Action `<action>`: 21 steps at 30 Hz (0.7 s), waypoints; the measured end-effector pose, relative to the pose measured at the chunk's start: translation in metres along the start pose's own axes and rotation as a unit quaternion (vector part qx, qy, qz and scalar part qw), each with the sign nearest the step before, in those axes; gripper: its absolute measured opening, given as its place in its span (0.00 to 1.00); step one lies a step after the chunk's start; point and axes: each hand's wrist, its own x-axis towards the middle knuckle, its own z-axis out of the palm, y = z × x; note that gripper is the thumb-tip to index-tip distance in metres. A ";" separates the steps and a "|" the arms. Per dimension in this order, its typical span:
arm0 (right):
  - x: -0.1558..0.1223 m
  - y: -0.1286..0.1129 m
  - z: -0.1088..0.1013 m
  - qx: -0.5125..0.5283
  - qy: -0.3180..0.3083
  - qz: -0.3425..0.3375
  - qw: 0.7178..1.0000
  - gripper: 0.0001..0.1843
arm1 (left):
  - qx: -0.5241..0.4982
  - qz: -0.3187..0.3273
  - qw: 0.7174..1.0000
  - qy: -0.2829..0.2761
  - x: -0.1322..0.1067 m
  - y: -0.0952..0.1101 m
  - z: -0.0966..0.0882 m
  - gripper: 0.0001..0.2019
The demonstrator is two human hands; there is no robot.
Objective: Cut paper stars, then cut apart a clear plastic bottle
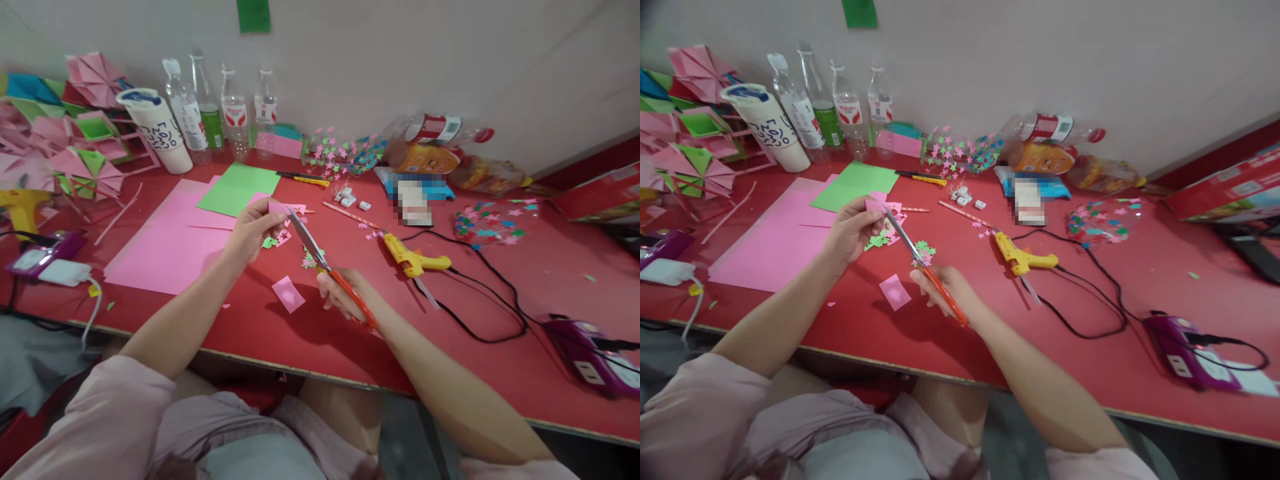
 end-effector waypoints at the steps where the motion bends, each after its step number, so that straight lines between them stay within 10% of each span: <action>1: 0.000 0.000 0.000 0.000 0.000 0.000 1.000 0.25 | 0.001 -0.002 1.000 0.003 0.000 0.000 0.000 0.04; 21: 0.009 0.005 -0.002 0.001 -0.021 0.045 0.999 0.29 | -0.005 -0.026 0.999 0.030 0.000 -0.001 0.001 0.07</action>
